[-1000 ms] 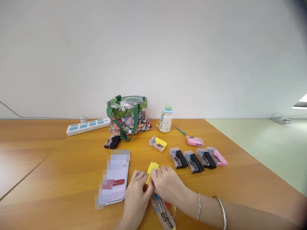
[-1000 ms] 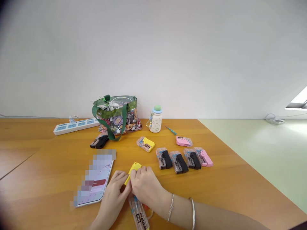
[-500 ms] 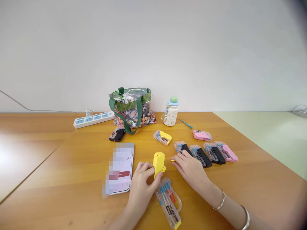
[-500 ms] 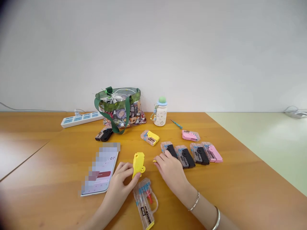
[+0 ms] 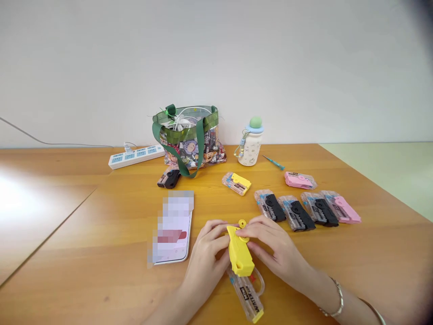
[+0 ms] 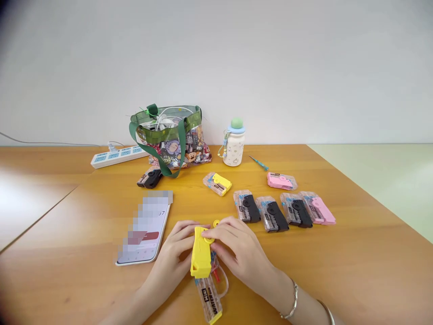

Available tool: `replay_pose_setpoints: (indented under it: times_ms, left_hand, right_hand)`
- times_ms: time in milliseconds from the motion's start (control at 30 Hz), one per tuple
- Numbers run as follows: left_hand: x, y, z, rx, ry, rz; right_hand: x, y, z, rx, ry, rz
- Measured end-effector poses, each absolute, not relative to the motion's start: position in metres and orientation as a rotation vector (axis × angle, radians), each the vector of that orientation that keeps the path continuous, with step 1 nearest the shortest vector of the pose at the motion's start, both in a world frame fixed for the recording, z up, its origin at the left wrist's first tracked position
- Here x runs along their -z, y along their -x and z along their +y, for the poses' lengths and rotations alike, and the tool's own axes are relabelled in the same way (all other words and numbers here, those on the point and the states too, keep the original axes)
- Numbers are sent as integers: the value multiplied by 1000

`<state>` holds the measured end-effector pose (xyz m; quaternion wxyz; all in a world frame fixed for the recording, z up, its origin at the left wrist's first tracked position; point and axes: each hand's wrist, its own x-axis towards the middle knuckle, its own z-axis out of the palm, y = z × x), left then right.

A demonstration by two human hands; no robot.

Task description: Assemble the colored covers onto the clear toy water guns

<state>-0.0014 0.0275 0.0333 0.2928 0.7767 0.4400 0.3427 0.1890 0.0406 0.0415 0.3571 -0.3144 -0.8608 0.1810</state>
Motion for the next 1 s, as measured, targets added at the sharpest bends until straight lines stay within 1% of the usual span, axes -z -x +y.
replay_pose_setpoints:
  times_ms: [233,433,633,800,1000]
  left_hand:
    - [-45,5,21,-928,-1965,1027]
    - [-42,0,22,-876,-1864,1143]
    - [-37,-1,24,-858,-1888,1203]
    - [-33,1,24,-879,-2003,1304]
    - [-33,2,24,-882,-2025,1398]
  right_hand:
    - [-38,-188,39,-360,792,-2207]
    - [-39,-186,37,-129,766,-2311]
    - [-44,-182,33,72,925,-2331]
    - [-49,-174,37,342,993,-2455]
    - [-61,-165,48,717,806,-2673]
